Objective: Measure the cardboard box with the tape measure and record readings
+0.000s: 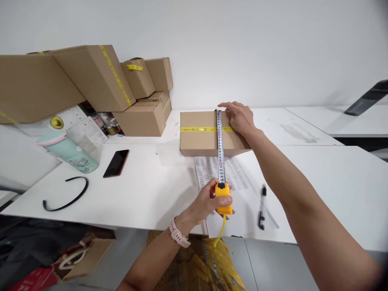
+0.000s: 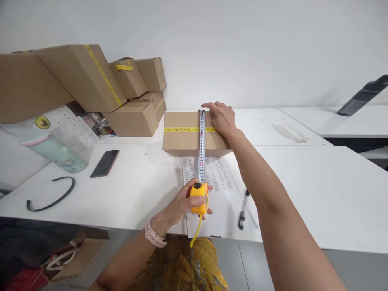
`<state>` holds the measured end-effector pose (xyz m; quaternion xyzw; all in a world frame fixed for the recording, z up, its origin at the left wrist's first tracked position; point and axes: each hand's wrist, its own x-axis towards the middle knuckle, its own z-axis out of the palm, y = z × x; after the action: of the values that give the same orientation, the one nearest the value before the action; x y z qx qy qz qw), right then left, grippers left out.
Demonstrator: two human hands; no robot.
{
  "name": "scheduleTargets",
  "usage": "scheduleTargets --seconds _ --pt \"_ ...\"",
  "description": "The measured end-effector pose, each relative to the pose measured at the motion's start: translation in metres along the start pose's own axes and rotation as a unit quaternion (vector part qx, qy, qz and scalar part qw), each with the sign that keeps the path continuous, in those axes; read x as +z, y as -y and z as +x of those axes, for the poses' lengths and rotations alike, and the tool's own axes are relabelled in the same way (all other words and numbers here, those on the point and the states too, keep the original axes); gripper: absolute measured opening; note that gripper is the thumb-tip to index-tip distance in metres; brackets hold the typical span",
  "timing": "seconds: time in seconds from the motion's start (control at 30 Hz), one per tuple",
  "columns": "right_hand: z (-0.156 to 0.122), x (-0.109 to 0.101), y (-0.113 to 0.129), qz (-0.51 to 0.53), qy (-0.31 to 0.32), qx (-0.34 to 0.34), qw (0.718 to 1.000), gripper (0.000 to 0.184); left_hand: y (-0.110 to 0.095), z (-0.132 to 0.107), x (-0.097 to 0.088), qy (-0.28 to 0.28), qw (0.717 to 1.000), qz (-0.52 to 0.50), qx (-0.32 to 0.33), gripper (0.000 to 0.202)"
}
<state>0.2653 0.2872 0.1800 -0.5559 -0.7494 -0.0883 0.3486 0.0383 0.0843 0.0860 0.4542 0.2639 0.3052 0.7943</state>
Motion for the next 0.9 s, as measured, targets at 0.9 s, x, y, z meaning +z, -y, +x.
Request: scheduleTargets --seconds 0.9 --pt "-0.003 0.009 -0.004 -0.105 -0.005 -0.064 0.992 0.052 0.013 0.006 -0.001 -0.023 0.998 0.055 -0.005 0.061"
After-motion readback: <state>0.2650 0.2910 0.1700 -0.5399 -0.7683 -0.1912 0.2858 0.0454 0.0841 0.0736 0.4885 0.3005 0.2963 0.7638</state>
